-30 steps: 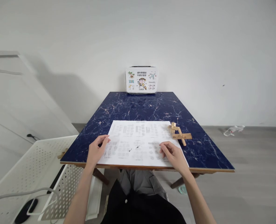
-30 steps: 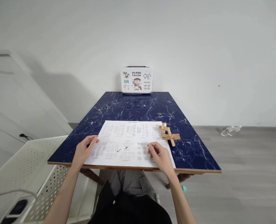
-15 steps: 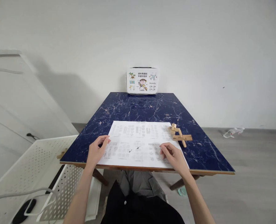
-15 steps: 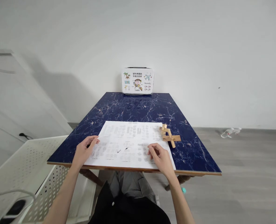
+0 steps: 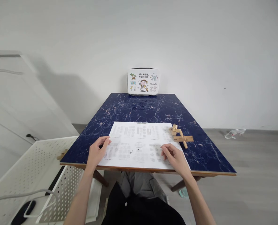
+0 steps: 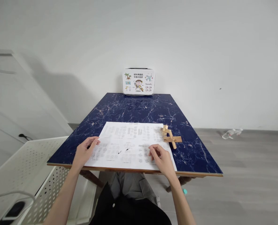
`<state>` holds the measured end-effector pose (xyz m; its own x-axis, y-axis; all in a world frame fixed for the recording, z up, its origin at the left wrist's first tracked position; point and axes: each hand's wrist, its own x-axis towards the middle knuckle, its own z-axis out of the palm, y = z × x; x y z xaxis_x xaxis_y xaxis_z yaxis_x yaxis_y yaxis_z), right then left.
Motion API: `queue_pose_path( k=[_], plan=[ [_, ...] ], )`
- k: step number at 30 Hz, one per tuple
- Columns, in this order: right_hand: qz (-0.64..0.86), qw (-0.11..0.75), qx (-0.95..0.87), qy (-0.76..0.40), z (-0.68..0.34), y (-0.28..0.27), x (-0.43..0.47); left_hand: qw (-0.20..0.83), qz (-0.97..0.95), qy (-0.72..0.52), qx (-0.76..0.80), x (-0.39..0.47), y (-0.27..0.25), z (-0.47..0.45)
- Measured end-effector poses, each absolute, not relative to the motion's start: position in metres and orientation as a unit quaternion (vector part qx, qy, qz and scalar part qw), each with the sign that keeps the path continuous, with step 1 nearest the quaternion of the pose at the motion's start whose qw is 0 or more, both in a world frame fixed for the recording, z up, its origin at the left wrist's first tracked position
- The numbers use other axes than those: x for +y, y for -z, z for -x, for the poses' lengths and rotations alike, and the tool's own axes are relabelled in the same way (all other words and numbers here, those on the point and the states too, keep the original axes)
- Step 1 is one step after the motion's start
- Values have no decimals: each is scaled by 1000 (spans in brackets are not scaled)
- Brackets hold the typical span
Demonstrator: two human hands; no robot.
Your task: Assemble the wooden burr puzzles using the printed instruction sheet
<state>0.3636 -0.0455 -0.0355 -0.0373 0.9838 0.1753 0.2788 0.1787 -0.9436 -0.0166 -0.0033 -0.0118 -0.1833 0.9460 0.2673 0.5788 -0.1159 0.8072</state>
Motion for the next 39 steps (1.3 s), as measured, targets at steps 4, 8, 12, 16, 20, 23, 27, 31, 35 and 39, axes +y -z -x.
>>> queue_pose_path(
  k=[4, 8, 12, 16, 20, 23, 27, 31, 35, 39],
  plan=[
    [513, 464, -611, -385, -363, 35, -46, 206, -605, -439, 632, -3, 12, 17],
    [513, 465, -610, -385, -363, 33, -46, 202, -605, -441, 631, -3, 13, 17],
    [517, 467, -609, -378, -363, 32, -46, 203, -605, -441, 631, -3, 12, 17],
    [516, 464, -609, -384, -363, 33, -45, 211, -604, -439, 631, -4, 11, 16],
    [514, 457, -613, -389, -362, 31, -42, 213, -604, -441, 629, -5, 9, 16],
    [505, 457, -608, -408, -359, 28, -41, 209, -602, -441, 632, -5, 9, 15],
    [485, 470, -590, -443, -353, 27, -36, 206, -602, -434, 638, -6, 9, 16],
    [498, 519, -554, -419, -350, 29, -21, 208, -604, -436, 633, -5, 11, 18],
    [517, 562, -506, -402, -352, 27, 2, 206, -610, -444, 623, -3, 13, 20],
    [521, 588, -433, -442, -353, 21, 21, 204, -612, -447, 619, -3, 14, 22]
  ],
)
